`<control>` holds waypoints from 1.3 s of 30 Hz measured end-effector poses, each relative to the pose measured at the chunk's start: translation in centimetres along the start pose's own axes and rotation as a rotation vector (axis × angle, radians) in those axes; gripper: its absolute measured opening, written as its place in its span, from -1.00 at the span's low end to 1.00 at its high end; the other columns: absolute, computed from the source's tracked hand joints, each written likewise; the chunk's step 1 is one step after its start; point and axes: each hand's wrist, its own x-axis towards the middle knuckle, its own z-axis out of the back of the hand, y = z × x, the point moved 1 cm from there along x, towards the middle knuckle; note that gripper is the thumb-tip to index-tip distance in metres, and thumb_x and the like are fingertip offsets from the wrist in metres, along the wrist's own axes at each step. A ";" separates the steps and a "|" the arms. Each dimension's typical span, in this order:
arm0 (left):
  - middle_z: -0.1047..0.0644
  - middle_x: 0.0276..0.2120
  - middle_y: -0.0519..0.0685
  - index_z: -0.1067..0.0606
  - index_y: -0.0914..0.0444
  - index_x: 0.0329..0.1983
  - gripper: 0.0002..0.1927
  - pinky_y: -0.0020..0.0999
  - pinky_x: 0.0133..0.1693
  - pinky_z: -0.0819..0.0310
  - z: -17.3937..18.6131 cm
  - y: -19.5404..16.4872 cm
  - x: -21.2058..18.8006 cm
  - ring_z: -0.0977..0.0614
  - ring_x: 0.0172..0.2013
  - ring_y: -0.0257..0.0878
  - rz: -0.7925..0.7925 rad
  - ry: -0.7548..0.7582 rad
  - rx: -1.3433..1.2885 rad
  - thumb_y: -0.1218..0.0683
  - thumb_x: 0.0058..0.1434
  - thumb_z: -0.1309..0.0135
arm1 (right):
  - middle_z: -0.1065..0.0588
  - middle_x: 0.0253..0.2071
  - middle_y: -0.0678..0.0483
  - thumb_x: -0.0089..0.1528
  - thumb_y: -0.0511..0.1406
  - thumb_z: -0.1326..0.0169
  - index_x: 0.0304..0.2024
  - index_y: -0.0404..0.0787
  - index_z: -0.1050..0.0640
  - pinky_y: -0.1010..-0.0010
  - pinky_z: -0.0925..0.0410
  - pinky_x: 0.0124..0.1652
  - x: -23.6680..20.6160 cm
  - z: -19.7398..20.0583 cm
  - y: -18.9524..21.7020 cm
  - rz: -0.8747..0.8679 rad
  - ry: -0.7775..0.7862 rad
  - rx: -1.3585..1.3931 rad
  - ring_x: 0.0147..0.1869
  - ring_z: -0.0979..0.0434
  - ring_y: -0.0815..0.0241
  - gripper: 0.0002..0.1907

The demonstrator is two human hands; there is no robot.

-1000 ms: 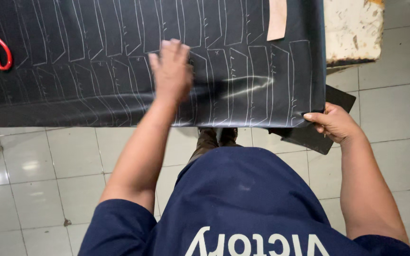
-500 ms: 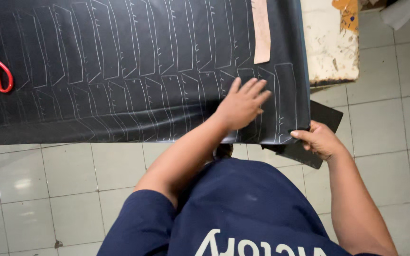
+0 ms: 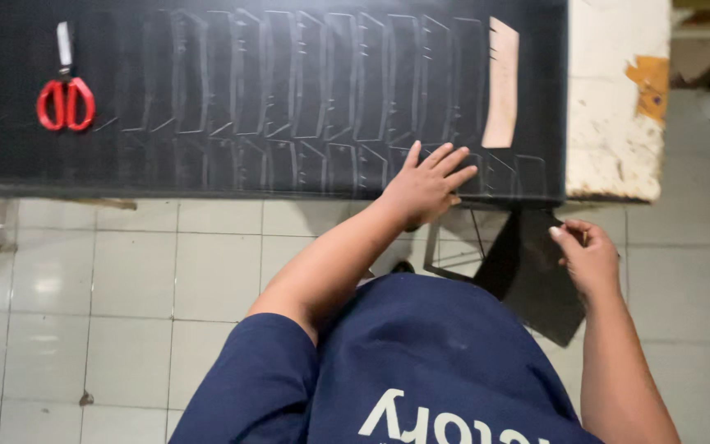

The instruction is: The person uses a paper pattern and a pencil to trace outlines onto a large black fabric sheet laid on a table. They repeatedly reposition the pattern and draw along its edges, then remove the pattern and continue marking additional sections of the fabric.

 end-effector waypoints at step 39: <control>-0.04 0.50 0.12 -0.15 0.12 0.49 -0.35 0.17 0.20 -0.29 21.0 67.8 -51.3 -0.49 0.20 0.07 1.571 -0.817 -0.227 -0.04 0.37 -0.02 | -0.56 -0.11 -0.03 0.35 -0.05 -0.21 0.33 -0.22 -0.40 0.13 -0.34 0.11 5.2 -39.7 25.6 0.288 0.004 -0.715 0.03 -0.57 -0.02 -0.38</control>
